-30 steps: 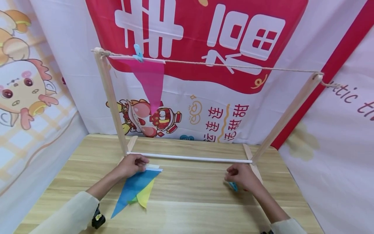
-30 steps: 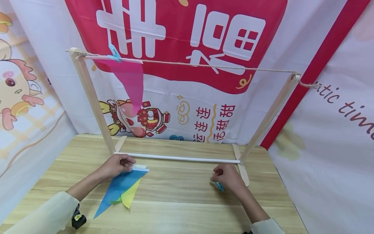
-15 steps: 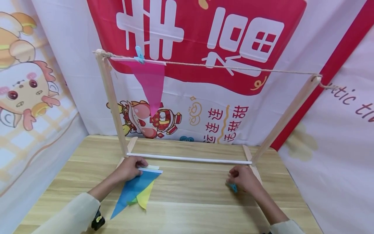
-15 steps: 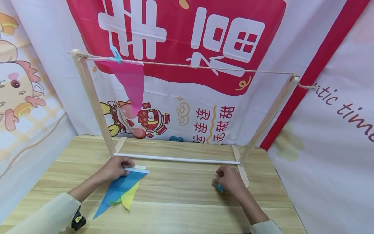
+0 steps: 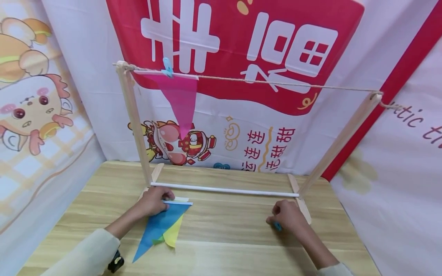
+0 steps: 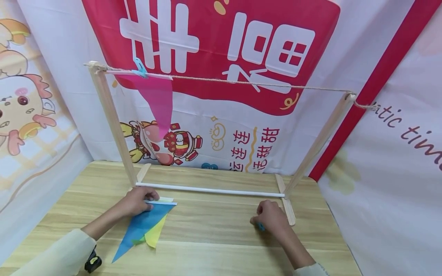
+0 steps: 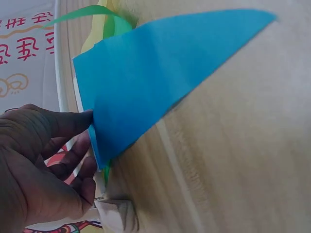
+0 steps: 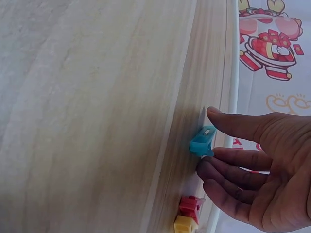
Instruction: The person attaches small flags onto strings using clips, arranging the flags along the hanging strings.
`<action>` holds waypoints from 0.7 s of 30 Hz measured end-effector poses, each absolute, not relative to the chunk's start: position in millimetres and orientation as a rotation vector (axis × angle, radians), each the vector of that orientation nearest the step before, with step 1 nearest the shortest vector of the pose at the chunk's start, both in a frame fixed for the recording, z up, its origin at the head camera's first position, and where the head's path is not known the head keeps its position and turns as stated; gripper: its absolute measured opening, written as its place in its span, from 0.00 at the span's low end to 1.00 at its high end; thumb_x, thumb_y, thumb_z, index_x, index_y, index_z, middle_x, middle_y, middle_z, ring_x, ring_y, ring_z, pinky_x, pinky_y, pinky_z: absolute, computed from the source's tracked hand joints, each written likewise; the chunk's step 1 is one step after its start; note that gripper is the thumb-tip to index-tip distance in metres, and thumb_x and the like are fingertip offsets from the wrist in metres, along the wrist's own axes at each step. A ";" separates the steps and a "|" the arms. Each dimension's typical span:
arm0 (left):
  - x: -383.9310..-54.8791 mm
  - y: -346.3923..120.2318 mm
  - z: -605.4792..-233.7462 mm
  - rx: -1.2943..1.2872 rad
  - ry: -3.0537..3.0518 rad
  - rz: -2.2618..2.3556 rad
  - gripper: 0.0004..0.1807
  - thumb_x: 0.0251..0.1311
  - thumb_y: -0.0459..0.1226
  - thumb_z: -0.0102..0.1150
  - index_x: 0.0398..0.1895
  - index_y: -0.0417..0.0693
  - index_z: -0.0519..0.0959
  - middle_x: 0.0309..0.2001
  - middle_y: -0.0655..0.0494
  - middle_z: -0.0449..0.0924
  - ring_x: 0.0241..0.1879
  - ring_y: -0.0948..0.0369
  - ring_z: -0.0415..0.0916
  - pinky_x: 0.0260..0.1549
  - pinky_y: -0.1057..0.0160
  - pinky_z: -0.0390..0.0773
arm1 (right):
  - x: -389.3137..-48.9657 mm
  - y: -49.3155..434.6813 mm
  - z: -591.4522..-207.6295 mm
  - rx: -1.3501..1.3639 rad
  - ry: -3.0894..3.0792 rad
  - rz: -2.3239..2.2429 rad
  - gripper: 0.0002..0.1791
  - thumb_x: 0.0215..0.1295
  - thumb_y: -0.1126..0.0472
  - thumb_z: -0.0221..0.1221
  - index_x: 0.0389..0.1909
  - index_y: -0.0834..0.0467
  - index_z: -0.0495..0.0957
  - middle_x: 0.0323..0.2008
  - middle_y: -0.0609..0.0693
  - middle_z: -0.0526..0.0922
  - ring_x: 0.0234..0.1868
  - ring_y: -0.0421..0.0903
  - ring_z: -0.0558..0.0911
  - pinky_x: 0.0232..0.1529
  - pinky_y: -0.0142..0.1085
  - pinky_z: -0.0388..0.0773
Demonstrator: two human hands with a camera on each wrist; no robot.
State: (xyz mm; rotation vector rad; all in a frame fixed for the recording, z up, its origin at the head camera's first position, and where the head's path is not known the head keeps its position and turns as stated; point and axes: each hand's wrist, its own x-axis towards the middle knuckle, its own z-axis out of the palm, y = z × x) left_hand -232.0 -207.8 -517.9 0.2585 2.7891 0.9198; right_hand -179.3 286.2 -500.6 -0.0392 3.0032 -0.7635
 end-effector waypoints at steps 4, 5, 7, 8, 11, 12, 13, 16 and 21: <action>-232.5 -205.6 -515.6 0.268 2.833 0.808 0.13 0.60 0.29 0.80 0.44 0.51 0.89 0.42 0.57 0.88 0.48 0.55 0.80 0.57 0.39 0.69 | -179.5 285.0 -501.9 -0.027 3.003 -0.727 0.22 0.50 0.50 0.89 0.27 0.54 0.84 0.26 0.45 0.82 0.30 0.43 0.78 0.34 0.38 0.77; -232.8 -205.1 -515.0 0.269 2.839 0.784 0.13 0.59 0.29 0.80 0.43 0.52 0.89 0.42 0.57 0.88 0.48 0.54 0.79 0.56 0.41 0.69 | -179.7 284.7 -502.2 -0.023 2.999 -0.720 0.22 0.50 0.50 0.89 0.27 0.54 0.84 0.26 0.45 0.82 0.30 0.44 0.77 0.34 0.38 0.76; -233.5 -204.1 -513.5 0.264 2.839 0.753 0.12 0.59 0.30 0.81 0.42 0.53 0.89 0.41 0.57 0.87 0.48 0.54 0.78 0.53 0.44 0.68 | -179.4 284.0 -501.9 -0.018 2.994 -0.700 0.23 0.50 0.50 0.89 0.27 0.54 0.83 0.26 0.46 0.82 0.30 0.44 0.77 0.33 0.38 0.76; -234.2 -203.8 -513.2 0.260 2.837 0.747 0.12 0.59 0.30 0.81 0.42 0.53 0.89 0.41 0.57 0.87 0.47 0.54 0.78 0.52 0.45 0.67 | -179.2 283.6 -501.5 -0.014 2.993 -0.690 0.23 0.51 0.49 0.89 0.27 0.54 0.83 0.26 0.46 0.82 0.30 0.44 0.77 0.33 0.38 0.75; -236.2 -203.4 -512.7 0.243 2.833 0.743 0.11 0.60 0.31 0.83 0.41 0.54 0.90 0.39 0.57 0.87 0.46 0.54 0.78 0.51 0.46 0.66 | -179.1 282.8 -500.9 -0.003 2.996 -0.656 0.23 0.51 0.49 0.89 0.26 0.54 0.82 0.26 0.46 0.81 0.30 0.45 0.77 0.32 0.39 0.74; -236.7 -203.5 -512.6 0.234 2.830 0.747 0.11 0.60 0.31 0.83 0.41 0.54 0.90 0.38 0.57 0.87 0.46 0.55 0.78 0.51 0.46 0.66 | -179.0 282.5 -500.5 0.001 3.000 -0.646 0.23 0.52 0.49 0.89 0.26 0.54 0.82 0.26 0.47 0.81 0.29 0.45 0.78 0.31 0.39 0.74; -237.3 -203.5 -512.4 0.220 2.827 0.752 0.11 0.60 0.31 0.83 0.40 0.53 0.90 0.38 0.57 0.87 0.45 0.55 0.78 0.52 0.45 0.66 | -179.2 282.3 -500.4 0.004 3.003 -0.635 0.23 0.52 0.49 0.89 0.26 0.54 0.82 0.26 0.47 0.82 0.30 0.45 0.78 0.31 0.39 0.75; -237.8 -203.4 -510.7 0.188 2.818 0.758 0.10 0.61 0.31 0.84 0.41 0.52 0.92 0.38 0.58 0.89 0.45 0.55 0.80 0.56 0.42 0.69 | -179.9 281.2 -499.6 0.005 3.015 -0.605 0.22 0.52 0.49 0.88 0.27 0.55 0.83 0.27 0.47 0.83 0.30 0.46 0.80 0.31 0.41 0.77; -237.8 -202.9 -508.4 0.158 2.820 0.798 0.08 0.65 0.28 0.79 0.41 0.49 0.94 0.40 0.55 0.92 0.44 0.55 0.83 0.61 0.38 0.79 | -182.6 279.5 -499.0 0.003 3.018 -0.558 0.21 0.54 0.50 0.88 0.31 0.56 0.86 0.30 0.49 0.87 0.33 0.47 0.83 0.36 0.46 0.82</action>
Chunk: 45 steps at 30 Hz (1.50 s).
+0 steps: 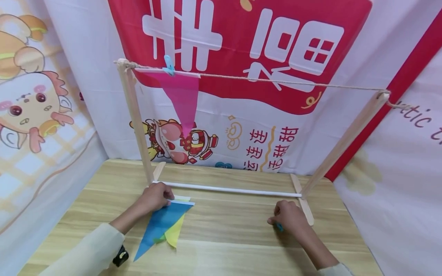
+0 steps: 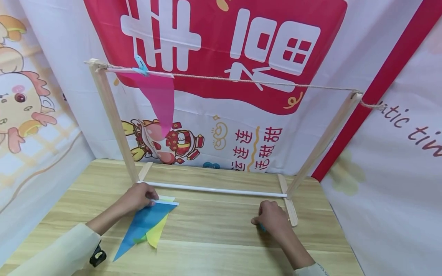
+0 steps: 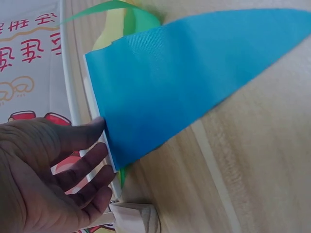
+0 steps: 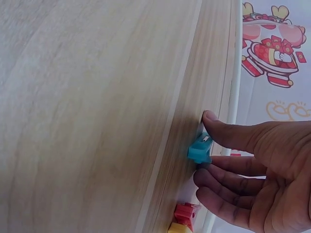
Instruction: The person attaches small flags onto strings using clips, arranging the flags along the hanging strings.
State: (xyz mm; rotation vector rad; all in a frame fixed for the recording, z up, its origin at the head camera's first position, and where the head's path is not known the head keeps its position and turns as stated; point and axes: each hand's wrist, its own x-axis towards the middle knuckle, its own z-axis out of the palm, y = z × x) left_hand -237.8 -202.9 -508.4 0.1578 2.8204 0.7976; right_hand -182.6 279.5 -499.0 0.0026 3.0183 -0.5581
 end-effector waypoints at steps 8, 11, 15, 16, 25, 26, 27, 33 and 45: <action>-241.9 -203.6 -509.0 0.191 2.868 0.762 0.09 0.60 0.27 0.79 0.35 0.51 0.91 0.34 0.57 0.89 0.41 0.54 0.81 0.54 0.42 0.70 | -183.1 275.8 -494.8 0.014 3.024 -0.475 0.19 0.57 0.50 0.86 0.34 0.56 0.88 0.34 0.51 0.90 0.37 0.50 0.87 0.42 0.54 0.87; -244.2 -204.9 -507.2 0.169 2.845 0.727 0.09 0.60 0.28 0.79 0.35 0.50 0.89 0.34 0.56 0.88 0.42 0.53 0.79 0.51 0.45 0.66 | -182.6 272.9 -493.3 0.014 3.028 -0.465 0.18 0.58 0.50 0.86 0.34 0.55 0.88 0.35 0.51 0.91 0.38 0.50 0.88 0.44 0.56 0.88; -246.2 -206.6 -505.1 0.161 2.813 0.688 0.08 0.62 0.29 0.77 0.35 0.50 0.86 0.34 0.54 0.85 0.42 0.51 0.77 0.50 0.46 0.66 | -182.5 270.1 -493.4 0.017 3.030 -0.459 0.18 0.58 0.50 0.86 0.34 0.55 0.88 0.35 0.51 0.91 0.38 0.51 0.88 0.45 0.57 0.87; -246.9 -207.0 -505.5 0.167 2.809 0.675 0.08 0.62 0.30 0.77 0.34 0.51 0.86 0.34 0.55 0.85 0.42 0.52 0.77 0.50 0.46 0.66 | -182.5 270.0 -493.8 0.018 3.033 -0.458 0.18 0.58 0.51 0.86 0.34 0.55 0.88 0.35 0.51 0.91 0.38 0.51 0.88 0.45 0.58 0.87; -244.6 -206.6 -506.7 0.195 2.809 0.695 0.09 0.66 0.31 0.77 0.31 0.51 0.86 0.30 0.55 0.82 0.39 0.54 0.76 0.54 0.43 0.65 | -180.4 272.5 -495.5 0.001 3.046 -0.459 0.18 0.57 0.51 0.86 0.35 0.56 0.89 0.36 0.53 0.92 0.38 0.53 0.89 0.42 0.56 0.86; -244.1 -206.8 -506.4 0.195 2.811 0.699 0.08 0.66 0.32 0.78 0.32 0.51 0.87 0.31 0.56 0.82 0.39 0.54 0.76 0.54 0.43 0.65 | -180.1 272.5 -495.4 -0.005 3.050 -0.464 0.17 0.57 0.52 0.86 0.35 0.56 0.89 0.36 0.53 0.92 0.38 0.53 0.89 0.41 0.55 0.86; -243.8 -207.1 -505.9 0.196 2.813 0.706 0.08 0.66 0.32 0.78 0.32 0.51 0.87 0.31 0.56 0.83 0.40 0.54 0.76 0.55 0.43 0.65 | -179.9 272.5 -495.5 -0.015 3.055 -0.467 0.17 0.57 0.52 0.86 0.35 0.56 0.89 0.36 0.54 0.92 0.37 0.53 0.89 0.40 0.55 0.86; -241.6 -207.8 -502.1 0.219 2.813 0.793 0.07 0.69 0.31 0.75 0.34 0.49 0.87 0.31 0.56 0.83 0.39 0.54 0.76 0.54 0.43 0.63 | -178.1 272.0 -496.7 -0.057 3.058 -0.483 0.09 0.62 0.59 0.79 0.32 0.55 0.87 0.32 0.51 0.88 0.35 0.50 0.85 0.37 0.52 0.85; -235.2 -202.5 -481.1 0.333 2.774 0.948 0.04 0.76 0.30 0.70 0.42 0.48 0.88 0.37 0.56 0.88 0.43 0.54 0.79 0.62 0.36 0.68 | -175.5 273.7 -497.5 -0.239 3.097 -0.523 0.11 0.59 0.68 0.73 0.25 0.54 0.81 0.29 0.49 0.78 0.33 0.46 0.75 0.34 0.45 0.77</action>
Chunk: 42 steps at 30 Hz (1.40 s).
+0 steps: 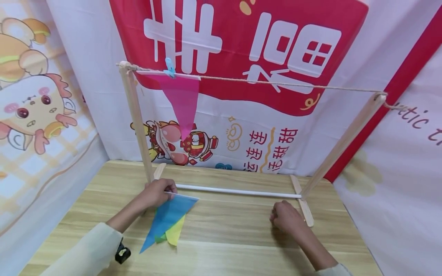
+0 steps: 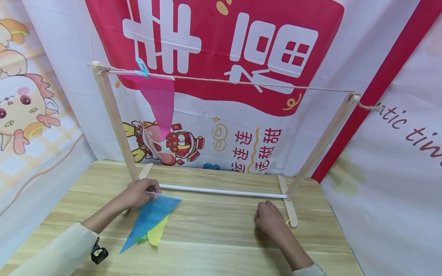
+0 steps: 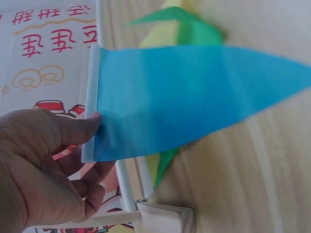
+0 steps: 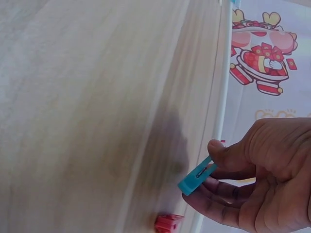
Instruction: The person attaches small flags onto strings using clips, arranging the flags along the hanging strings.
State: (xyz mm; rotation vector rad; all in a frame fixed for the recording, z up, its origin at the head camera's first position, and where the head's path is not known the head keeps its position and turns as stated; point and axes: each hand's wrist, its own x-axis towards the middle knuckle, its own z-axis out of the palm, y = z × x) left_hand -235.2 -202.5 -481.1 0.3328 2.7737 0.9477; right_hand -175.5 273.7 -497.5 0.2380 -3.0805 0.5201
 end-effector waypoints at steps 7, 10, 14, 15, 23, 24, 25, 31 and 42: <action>-235.9 -199.0 -470.7 0.374 2.713 1.123 0.06 0.74 0.26 0.69 0.46 0.44 0.89 0.44 0.50 0.89 0.46 0.54 0.82 0.55 0.49 0.87 | -219.2 313.5 -569.4 0.442 -2.902 0.486 0.20 0.55 0.65 0.70 0.16 0.45 0.70 0.20 0.43 0.69 0.24 0.42 0.68 0.23 0.44 0.66; -236.8 -197.4 -467.9 0.379 2.681 1.199 0.06 0.73 0.27 0.71 0.48 0.43 0.90 0.47 0.48 0.91 0.49 0.52 0.82 0.56 0.49 0.87 | -236.6 325.2 -589.5 0.452 -2.909 0.516 0.21 0.55 0.65 0.71 0.16 0.44 0.69 0.18 0.41 0.69 0.22 0.41 0.67 0.21 0.40 0.65; -238.4 -195.4 -466.2 0.352 2.620 1.306 0.08 0.74 0.30 0.72 0.51 0.45 0.92 0.52 0.48 0.92 0.52 0.52 0.83 0.58 0.51 0.87 | -240.5 324.7 -582.4 0.433 -2.959 0.597 0.20 0.55 0.65 0.73 0.17 0.47 0.72 0.17 0.41 0.71 0.21 0.41 0.68 0.21 0.38 0.65; -238.7 -195.0 -465.8 0.345 2.604 1.326 0.08 0.75 0.31 0.72 0.52 0.45 0.92 0.53 0.48 0.92 0.53 0.52 0.83 0.58 0.52 0.87 | -239.6 322.9 -577.7 0.418 -2.981 0.600 0.19 0.56 0.64 0.73 0.17 0.47 0.73 0.17 0.41 0.71 0.22 0.41 0.69 0.22 0.39 0.65; -238.5 -193.6 -463.9 0.266 2.523 1.430 0.11 0.76 0.40 0.74 0.56 0.46 0.93 0.54 0.47 0.90 0.49 0.53 0.81 0.50 0.59 0.86 | -223.1 302.9 -536.4 0.387 -3.045 0.654 0.09 0.59 0.67 0.75 0.26 0.54 0.84 0.25 0.45 0.81 0.28 0.43 0.75 0.26 0.39 0.71; -238.1 -193.7 -463.6 0.258 2.516 1.442 0.12 0.77 0.41 0.74 0.56 0.46 0.93 0.53 0.47 0.90 0.48 0.52 0.81 0.50 0.58 0.86 | -224.1 302.8 -536.7 0.388 -3.054 0.661 0.09 0.60 0.68 0.75 0.27 0.55 0.85 0.25 0.46 0.82 0.28 0.44 0.76 0.27 0.39 0.72; -237.7 -193.8 -463.4 0.250 2.509 1.452 0.13 0.77 0.42 0.74 0.56 0.46 0.93 0.52 0.47 0.89 0.48 0.52 0.80 0.50 0.58 0.86 | -225.4 304.5 -539.0 0.408 -3.047 0.661 0.08 0.61 0.67 0.75 0.28 0.55 0.86 0.26 0.47 0.82 0.29 0.45 0.76 0.28 0.39 0.72; -236.5 -191.7 -461.2 0.194 2.471 1.505 0.18 0.76 0.50 0.74 0.56 0.48 0.93 0.44 0.52 0.86 0.45 0.53 0.77 0.51 0.54 0.83 | -243.3 315.5 -565.0 0.337 -3.006 0.631 0.08 0.64 0.60 0.76 0.36 0.59 0.88 0.28 0.49 0.87 0.32 0.47 0.82 0.33 0.44 0.82; -237.9 -183.0 -457.9 0.180 2.424 1.616 0.16 0.78 0.48 0.72 0.50 0.45 0.92 0.43 0.53 0.87 0.46 0.53 0.78 0.55 0.56 0.80 | -194.9 258.5 -465.3 0.110 -3.052 0.685 0.11 0.67 0.68 0.73 0.47 0.68 0.87 0.33 0.54 0.89 0.38 0.51 0.86 0.45 0.53 0.89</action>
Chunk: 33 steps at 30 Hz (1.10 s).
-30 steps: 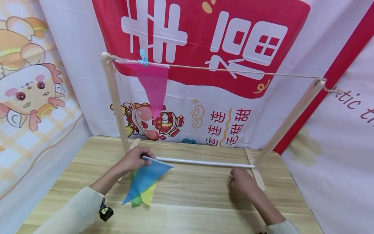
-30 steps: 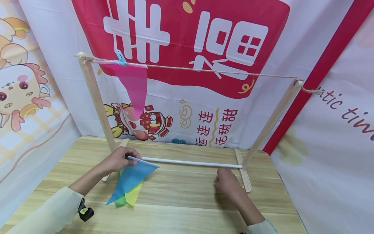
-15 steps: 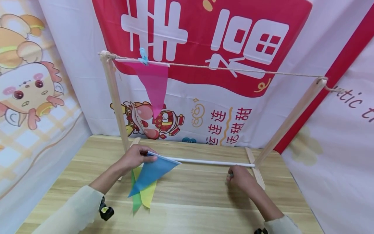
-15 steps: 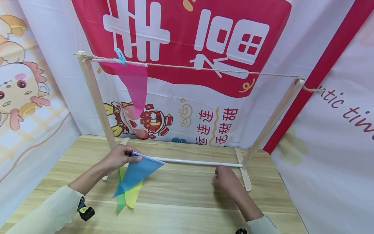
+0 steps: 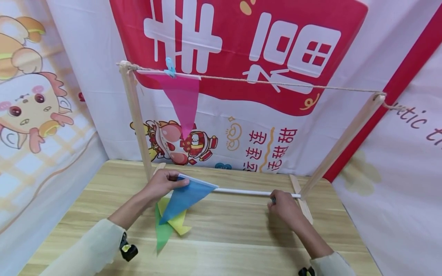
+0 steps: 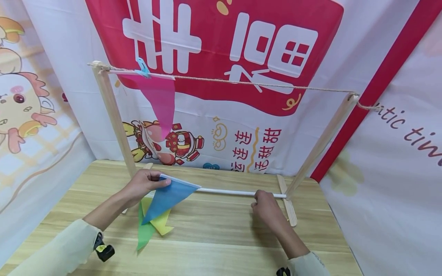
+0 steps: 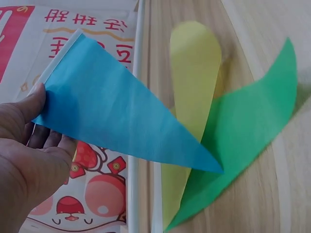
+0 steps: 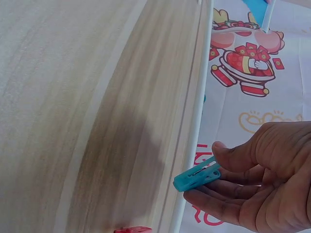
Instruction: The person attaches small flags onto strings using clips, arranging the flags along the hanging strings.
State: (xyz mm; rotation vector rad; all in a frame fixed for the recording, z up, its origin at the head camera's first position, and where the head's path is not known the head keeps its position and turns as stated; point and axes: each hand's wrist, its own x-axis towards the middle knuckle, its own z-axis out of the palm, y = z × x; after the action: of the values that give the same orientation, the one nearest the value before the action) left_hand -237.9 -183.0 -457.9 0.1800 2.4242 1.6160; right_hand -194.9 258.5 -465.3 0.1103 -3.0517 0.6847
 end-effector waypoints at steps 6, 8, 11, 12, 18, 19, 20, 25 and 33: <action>-239.2 -176.1 -451.7 0.164 2.383 1.690 0.14 0.79 0.46 0.71 0.52 0.44 0.91 0.48 0.52 0.91 0.50 0.54 0.84 0.64 0.50 0.87 | -198.1 257.9 -460.1 0.131 -3.040 0.704 0.09 0.69 0.66 0.74 0.44 0.67 0.87 0.33 0.53 0.88 0.37 0.49 0.84 0.45 0.51 0.88; -239.6 -174.6 -449.5 0.157 2.374 1.709 0.16 0.79 0.46 0.71 0.55 0.43 0.91 0.53 0.49 0.92 0.52 0.54 0.87 0.68 0.45 0.88 | -199.4 257.2 -457.1 0.150 -3.035 0.700 0.09 0.70 0.66 0.74 0.43 0.67 0.86 0.33 0.54 0.87 0.38 0.50 0.84 0.46 0.52 0.88; -239.6 -172.6 -445.8 0.150 2.374 1.732 0.18 0.79 0.46 0.71 0.59 0.43 0.91 0.58 0.46 0.93 0.54 0.54 0.89 0.70 0.42 0.87 | -201.2 255.7 -453.2 0.156 -3.038 0.710 0.09 0.71 0.66 0.74 0.44 0.68 0.86 0.33 0.54 0.87 0.39 0.51 0.85 0.48 0.53 0.89; -239.6 -172.0 -444.4 0.148 2.370 1.742 0.18 0.79 0.46 0.71 0.58 0.42 0.91 0.58 0.45 0.93 0.53 0.54 0.89 0.69 0.43 0.88 | -201.5 255.0 -451.8 0.158 -3.040 0.711 0.09 0.71 0.66 0.74 0.44 0.68 0.86 0.34 0.55 0.88 0.39 0.51 0.85 0.48 0.53 0.89; -237.7 -167.1 -433.5 0.129 2.368 1.772 0.15 0.78 0.47 0.72 0.45 0.44 0.91 0.45 0.53 0.92 0.48 0.55 0.87 0.64 0.50 0.90 | -202.8 252.3 -448.7 0.133 -3.057 0.715 0.07 0.72 0.66 0.73 0.40 0.65 0.86 0.33 0.53 0.87 0.38 0.50 0.84 0.47 0.51 0.87; -237.1 -166.2 -431.3 0.129 2.370 1.774 0.15 0.78 0.47 0.72 0.41 0.45 0.89 0.44 0.55 0.92 0.48 0.55 0.88 0.63 0.50 0.91 | -203.1 251.9 -448.5 0.128 -3.061 0.715 0.07 0.72 0.65 0.73 0.40 0.65 0.86 0.33 0.53 0.87 0.38 0.50 0.84 0.46 0.50 0.87; -236.4 -165.2 -429.2 0.132 2.372 1.776 0.15 0.78 0.48 0.72 0.38 0.46 0.88 0.42 0.57 0.91 0.48 0.55 0.88 0.63 0.50 0.90 | -203.4 251.6 -448.4 0.122 -3.066 0.714 0.07 0.72 0.65 0.73 0.40 0.65 0.86 0.32 0.53 0.87 0.38 0.49 0.83 0.45 0.50 0.86; -233.9 -160.8 -420.0 0.149 2.372 1.801 0.15 0.79 0.48 0.71 0.39 0.45 0.89 0.48 0.50 0.95 0.52 0.52 0.91 0.68 0.42 0.88 | -205.1 249.6 -446.1 0.134 -3.061 0.699 0.07 0.72 0.65 0.74 0.42 0.64 0.86 0.33 0.52 0.87 0.37 0.48 0.82 0.43 0.47 0.85; -234.6 -153.7 -410.3 0.182 2.426 1.854 0.20 0.76 0.52 0.73 0.33 0.46 0.88 0.49 0.52 0.90 0.52 0.53 0.86 0.63 0.50 0.88 | -209.5 245.3 -431.6 0.231 -3.033 0.721 0.10 0.74 0.65 0.72 0.34 0.61 0.80 0.25 0.48 0.75 0.29 0.45 0.74 0.33 0.37 0.71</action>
State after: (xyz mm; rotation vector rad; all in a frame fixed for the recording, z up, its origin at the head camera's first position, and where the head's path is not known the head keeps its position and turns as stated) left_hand -234.6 -153.7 -410.3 0.1824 2.4260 1.8535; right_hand -209.5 245.3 -431.6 0.2306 -3.0330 0.7212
